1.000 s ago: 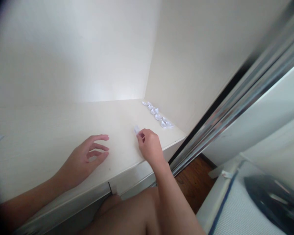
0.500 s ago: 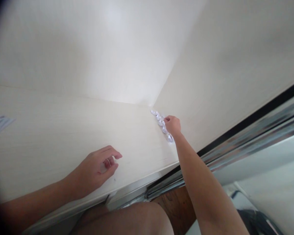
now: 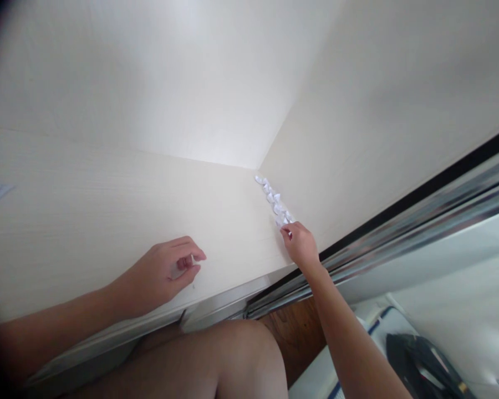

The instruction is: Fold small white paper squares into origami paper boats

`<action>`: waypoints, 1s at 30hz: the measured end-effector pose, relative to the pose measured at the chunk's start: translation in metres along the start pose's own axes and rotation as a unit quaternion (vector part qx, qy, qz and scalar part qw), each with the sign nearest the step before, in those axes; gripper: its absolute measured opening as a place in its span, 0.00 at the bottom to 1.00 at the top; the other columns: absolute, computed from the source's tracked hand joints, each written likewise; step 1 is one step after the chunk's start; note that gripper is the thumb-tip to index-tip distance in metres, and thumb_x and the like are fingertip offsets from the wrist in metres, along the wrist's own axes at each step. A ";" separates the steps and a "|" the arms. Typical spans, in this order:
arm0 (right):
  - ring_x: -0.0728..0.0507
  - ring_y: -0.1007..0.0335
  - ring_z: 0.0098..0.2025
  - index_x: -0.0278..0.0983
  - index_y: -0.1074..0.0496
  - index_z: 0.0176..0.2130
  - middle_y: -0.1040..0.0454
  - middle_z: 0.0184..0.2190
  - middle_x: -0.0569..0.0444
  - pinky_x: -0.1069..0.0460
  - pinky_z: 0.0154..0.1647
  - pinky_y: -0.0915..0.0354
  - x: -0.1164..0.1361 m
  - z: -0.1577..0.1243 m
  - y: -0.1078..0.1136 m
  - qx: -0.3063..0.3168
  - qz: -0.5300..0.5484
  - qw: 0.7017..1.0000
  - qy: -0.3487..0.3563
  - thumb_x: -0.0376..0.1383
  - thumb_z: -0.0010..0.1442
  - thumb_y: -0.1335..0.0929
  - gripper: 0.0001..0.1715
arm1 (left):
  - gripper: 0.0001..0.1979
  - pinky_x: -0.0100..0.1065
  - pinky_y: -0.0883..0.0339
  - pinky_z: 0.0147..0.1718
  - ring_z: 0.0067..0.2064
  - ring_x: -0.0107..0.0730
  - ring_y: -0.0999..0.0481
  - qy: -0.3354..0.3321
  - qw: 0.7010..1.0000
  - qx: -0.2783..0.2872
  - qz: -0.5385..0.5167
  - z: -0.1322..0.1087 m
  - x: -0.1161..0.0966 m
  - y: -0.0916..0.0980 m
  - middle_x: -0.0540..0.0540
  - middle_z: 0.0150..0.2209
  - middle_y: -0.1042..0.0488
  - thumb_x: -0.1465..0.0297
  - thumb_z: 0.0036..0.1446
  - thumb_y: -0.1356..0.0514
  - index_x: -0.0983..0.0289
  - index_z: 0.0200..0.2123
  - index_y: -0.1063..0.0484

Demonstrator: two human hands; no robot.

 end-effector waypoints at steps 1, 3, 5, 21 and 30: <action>0.41 0.23 0.37 0.36 0.20 0.39 0.19 0.38 0.45 0.48 0.44 0.31 0.000 -0.001 -0.003 0.003 -0.006 1.000 0.000 0.35 0.66 0.33 0.11 | 0.08 0.35 0.32 0.37 0.34 0.31 0.26 0.000 1.000 0.001 -0.001 0.000 0.000 0.000 0.54 0.37 0.24 0.74 0.60 0.43 0.64 0.39 0.24; 0.40 0.22 0.38 0.37 0.19 0.39 0.19 0.39 0.45 0.49 0.43 0.31 0.000 0.000 -0.008 0.007 -0.019 1.000 -0.002 0.34 0.66 0.33 0.11 | 0.08 0.34 0.32 0.37 0.33 0.31 0.26 0.004 1.000 0.000 0.001 0.001 0.000 0.001 0.54 0.36 0.24 0.74 0.60 0.43 0.64 0.38 0.23; 0.40 0.23 0.37 0.36 0.19 0.42 0.19 0.39 0.45 0.49 0.41 0.31 0.000 0.001 -0.008 0.003 -0.031 0.999 -0.008 0.35 0.66 0.32 0.11 | 0.07 0.34 0.32 0.36 0.33 0.31 0.26 0.006 1.000 0.003 0.004 0.001 0.000 0.001 0.53 0.34 0.24 0.74 0.60 0.43 0.64 0.36 0.23; 0.43 0.27 0.27 0.34 0.23 0.42 0.25 0.28 0.51 0.48 0.33 0.31 0.074 -0.066 0.014 -0.094 0.044 0.994 0.039 0.45 0.67 0.34 0.18 | 0.08 0.30 0.36 0.29 0.26 0.29 0.27 0.002 1.000 0.018 -0.013 0.002 -0.004 0.001 0.52 0.26 0.22 0.75 0.58 0.41 0.66 0.34 0.21; 0.45 0.23 0.30 0.39 0.22 0.39 0.20 0.31 0.54 0.52 0.29 0.29 0.288 -0.014 0.056 -0.012 0.273 0.923 0.271 0.35 0.63 0.28 0.03 | 0.12 0.41 0.28 0.49 0.48 0.47 0.20 -0.112 0.971 0.104 0.183 0.001 -0.006 -0.012 0.62 0.44 0.17 0.71 0.60 0.37 0.68 0.47 0.22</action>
Point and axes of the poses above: each hand's wrist, its own z-axis towards the middle knuckle, its own y-axis out of the back of the hand, x = y × z, the point moved 5 cm from there along z, towards the middle knuckle
